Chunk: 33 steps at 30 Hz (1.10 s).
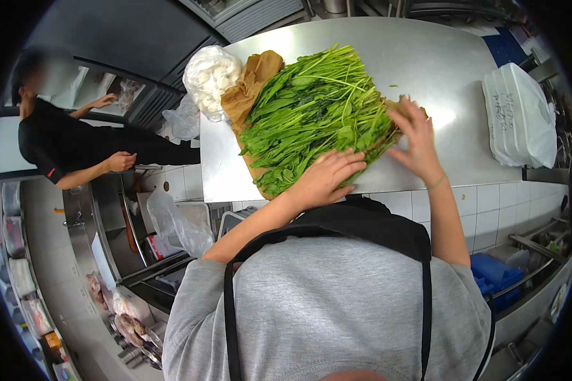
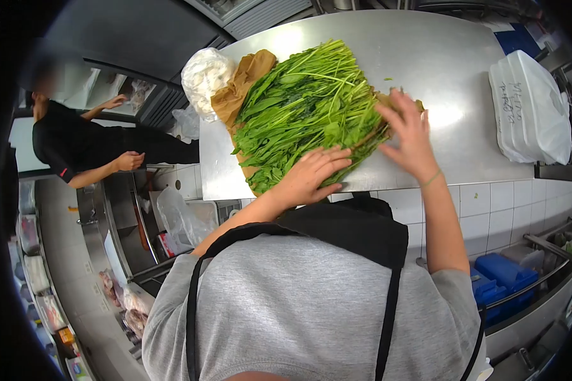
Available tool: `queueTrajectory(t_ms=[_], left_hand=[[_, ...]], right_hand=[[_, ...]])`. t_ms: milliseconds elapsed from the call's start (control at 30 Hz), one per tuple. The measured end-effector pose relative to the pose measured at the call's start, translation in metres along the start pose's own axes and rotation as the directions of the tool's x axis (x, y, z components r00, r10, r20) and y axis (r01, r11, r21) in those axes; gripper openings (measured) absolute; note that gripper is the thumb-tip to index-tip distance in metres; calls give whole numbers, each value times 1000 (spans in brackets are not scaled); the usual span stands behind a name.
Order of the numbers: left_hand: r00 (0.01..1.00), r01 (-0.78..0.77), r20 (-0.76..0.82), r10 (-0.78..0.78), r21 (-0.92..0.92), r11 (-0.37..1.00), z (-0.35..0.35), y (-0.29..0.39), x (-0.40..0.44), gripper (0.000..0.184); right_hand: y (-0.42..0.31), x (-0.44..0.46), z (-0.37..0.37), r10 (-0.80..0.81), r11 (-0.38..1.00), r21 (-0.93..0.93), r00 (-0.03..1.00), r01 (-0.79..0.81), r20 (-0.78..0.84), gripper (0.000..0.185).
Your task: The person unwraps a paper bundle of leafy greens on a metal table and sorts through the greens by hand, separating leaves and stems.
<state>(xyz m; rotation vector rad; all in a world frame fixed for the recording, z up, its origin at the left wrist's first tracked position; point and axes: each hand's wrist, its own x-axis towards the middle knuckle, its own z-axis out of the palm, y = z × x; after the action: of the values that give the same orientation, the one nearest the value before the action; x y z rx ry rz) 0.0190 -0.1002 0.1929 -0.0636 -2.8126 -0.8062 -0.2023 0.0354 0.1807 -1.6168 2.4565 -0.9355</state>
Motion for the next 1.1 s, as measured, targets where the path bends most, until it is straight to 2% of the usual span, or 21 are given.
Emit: queueTrajectory(t_ms=[33,67,133,200,233,333,400,433,500,533,600,633,700,767,833,867,1000,1067,1100], left_hand=[[1000,-8,-22,6,-79,997,0,0,-2,49],[1000,-5,-25,3,-73,997,-2,0,-1,49],[977,128,-159,-144,-111,986,-15,0,-1,49],[923,182,-358,-141,85,980,-30,-24,1,45],[895,218,-425,-135,154,964,-38,-42,1,44],[853,433,-467,-232,385,815,-77,-71,14,48],[884,448,-376,-277,519,728,-89,-104,20,52],[881,454,-383,-277,521,723,-90,-121,21,52],[868,469,-183,-461,605,643,-91,-150,24,54],[867,472,-192,-459,607,639,-95,-159,28,54],[771,542,-90,-630,612,576,-101,-173,35,54],[759,574,-88,-645,558,600,-105,-177,38,51],[753,590,-102,-651,542,598,-110,-184,43,54],[747,607,-121,-654,526,596,-112,-187,46,57],[822,481,-56,-566,600,639,-112,-180,48,69],[824,479,-57,-563,601,640,-111,-177,52,69],[765,551,12,-644,504,665,-100,-171,68,82],[575,632,142,-806,549,547,-95,-171,74,80],[616,625,145,-774,507,593,-95,-169,72,72]], right_hand=[[-15,-1,2,-93,995,-25,991,95,93,69],[-25,0,4,-178,981,-43,966,189,187,69],[-26,0,15,-198,978,-18,948,209,249,63],[-20,2,22,-224,973,13,934,230,277,48],[-17,0,24,-223,973,11,935,229,277,48],[-8,-3,27,-272,962,38,931,271,245,39],[-7,-5,29,-291,956,32,928,292,232,38],[-8,-3,29,-301,953,33,925,301,231,38],[-9,1,28,-279,959,16,928,284,247,36],[-8,5,30,-286,956,15,927,292,243,36],[-6,14,34,-229,973,88,953,215,198,36],[-6,21,34,-232,972,86,953,219,195,36],[-9,34,33,-149,970,222,968,103,202,37],[-13,38,35,-136,976,197,965,92,222,37],[-15,39,38,-122,988,127,956,90,266,38],[-15,37,37,-121,988,125,957,91,263,38],[-8,26,37,-141,977,193,955,92,260,39],[-5,21,40,-144,970,228,955,84,259,39],[-3,20,42,-142,967,240,959,82,245,39]])
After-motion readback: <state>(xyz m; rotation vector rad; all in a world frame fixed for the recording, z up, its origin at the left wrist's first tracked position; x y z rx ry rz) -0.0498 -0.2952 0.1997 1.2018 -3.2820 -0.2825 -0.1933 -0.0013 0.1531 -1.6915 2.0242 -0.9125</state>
